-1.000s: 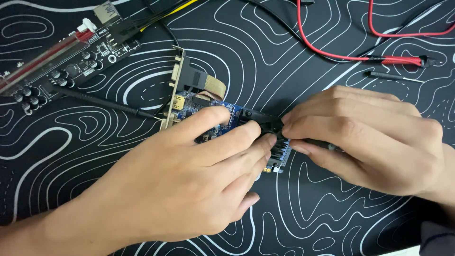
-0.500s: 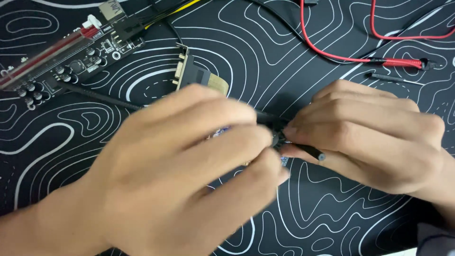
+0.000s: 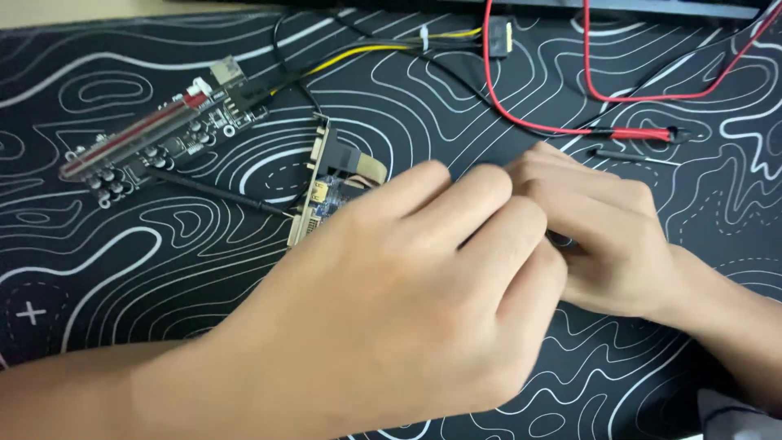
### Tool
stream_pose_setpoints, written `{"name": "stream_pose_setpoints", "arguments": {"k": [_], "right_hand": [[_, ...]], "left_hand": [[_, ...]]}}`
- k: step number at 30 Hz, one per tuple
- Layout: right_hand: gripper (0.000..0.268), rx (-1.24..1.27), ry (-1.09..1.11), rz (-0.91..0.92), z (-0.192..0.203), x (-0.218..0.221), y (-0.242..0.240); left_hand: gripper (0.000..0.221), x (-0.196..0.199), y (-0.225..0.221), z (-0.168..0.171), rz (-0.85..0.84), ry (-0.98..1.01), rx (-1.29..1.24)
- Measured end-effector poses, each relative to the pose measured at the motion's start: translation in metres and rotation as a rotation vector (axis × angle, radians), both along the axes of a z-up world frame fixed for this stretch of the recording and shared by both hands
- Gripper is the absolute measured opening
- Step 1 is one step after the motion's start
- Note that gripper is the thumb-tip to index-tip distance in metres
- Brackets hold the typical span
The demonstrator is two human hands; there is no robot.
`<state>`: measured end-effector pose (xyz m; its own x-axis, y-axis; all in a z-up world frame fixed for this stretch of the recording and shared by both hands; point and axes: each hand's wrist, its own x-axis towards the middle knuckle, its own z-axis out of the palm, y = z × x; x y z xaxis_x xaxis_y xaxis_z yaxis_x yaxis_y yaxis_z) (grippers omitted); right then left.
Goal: Cleaning a small cooling fan with a cloth and then reattaching it to a graphics card using a small probe tool
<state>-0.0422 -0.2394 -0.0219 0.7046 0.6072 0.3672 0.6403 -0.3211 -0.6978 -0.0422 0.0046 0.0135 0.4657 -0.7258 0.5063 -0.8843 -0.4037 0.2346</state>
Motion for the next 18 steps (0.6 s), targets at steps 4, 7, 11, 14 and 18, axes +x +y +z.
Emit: {"name": "stream_pose_setpoints", "arguments": {"k": [4, 7, 11, 14, 18], "right_hand": [[0.030, -0.047, 0.126, 0.102, 0.007, 0.007, -0.006], [0.032, -0.015, 0.132, 0.145, 0.005, 0.008, -0.009], [0.038, 0.000, 0.132, 0.095, -0.002, 0.005, -0.010], [0.038, -0.002, 0.103, 0.059, -0.006, 0.003, -0.008], [0.036, 0.017, 0.066, 0.025, -0.011, -0.001, -0.008]], "left_hand": [[0.037, 0.004, 0.007, 0.006, -0.081, -0.016, 0.077], [0.034, 0.008, 0.007, 0.007, -0.111, -0.028, 0.062], [0.030, 0.013, 0.002, 0.002, 0.016, -0.102, 0.015], [0.038, 0.011, -0.002, -0.008, -0.022, -0.079, 0.029], [0.045, 0.006, -0.005, -0.008, -0.012, -0.096, 0.013]]}}
